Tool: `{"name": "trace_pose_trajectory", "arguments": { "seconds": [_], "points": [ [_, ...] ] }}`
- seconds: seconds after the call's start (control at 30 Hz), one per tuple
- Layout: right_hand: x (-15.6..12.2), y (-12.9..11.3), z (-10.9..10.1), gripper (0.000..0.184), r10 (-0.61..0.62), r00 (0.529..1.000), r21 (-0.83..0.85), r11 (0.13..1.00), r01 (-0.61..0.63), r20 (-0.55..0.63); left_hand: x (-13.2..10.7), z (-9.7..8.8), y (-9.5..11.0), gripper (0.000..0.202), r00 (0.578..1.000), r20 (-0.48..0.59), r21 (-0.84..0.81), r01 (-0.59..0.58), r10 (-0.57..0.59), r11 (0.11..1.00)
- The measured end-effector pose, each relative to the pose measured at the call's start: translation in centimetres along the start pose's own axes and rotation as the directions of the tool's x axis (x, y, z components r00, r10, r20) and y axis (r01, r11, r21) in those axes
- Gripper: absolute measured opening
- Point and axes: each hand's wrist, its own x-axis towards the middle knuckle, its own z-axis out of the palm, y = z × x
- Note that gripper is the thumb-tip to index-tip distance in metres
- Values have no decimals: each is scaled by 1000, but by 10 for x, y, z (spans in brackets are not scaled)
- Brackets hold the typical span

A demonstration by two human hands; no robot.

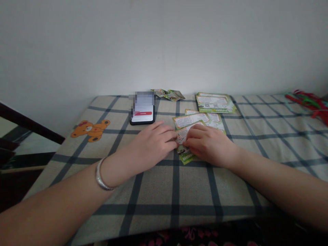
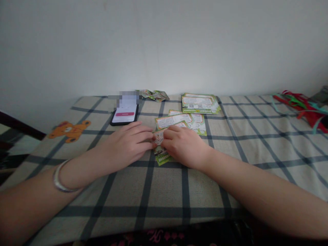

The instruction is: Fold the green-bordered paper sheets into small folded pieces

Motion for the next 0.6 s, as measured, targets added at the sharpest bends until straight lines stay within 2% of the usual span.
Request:
{"name": "trace_pose_trajectory", "arguments": {
  "seconds": [0.23,0.6],
  "points": [
    [-2,2,-4,13,-14,999,-10,1000,15,46,-2,-8,-5,21,995,56,-12,-79,80,997],
    [-5,2,-6,15,-51,998,-4,999,51,27,-5,-16,0,21,997,83,-52,-2,6,999]
  ]
}}
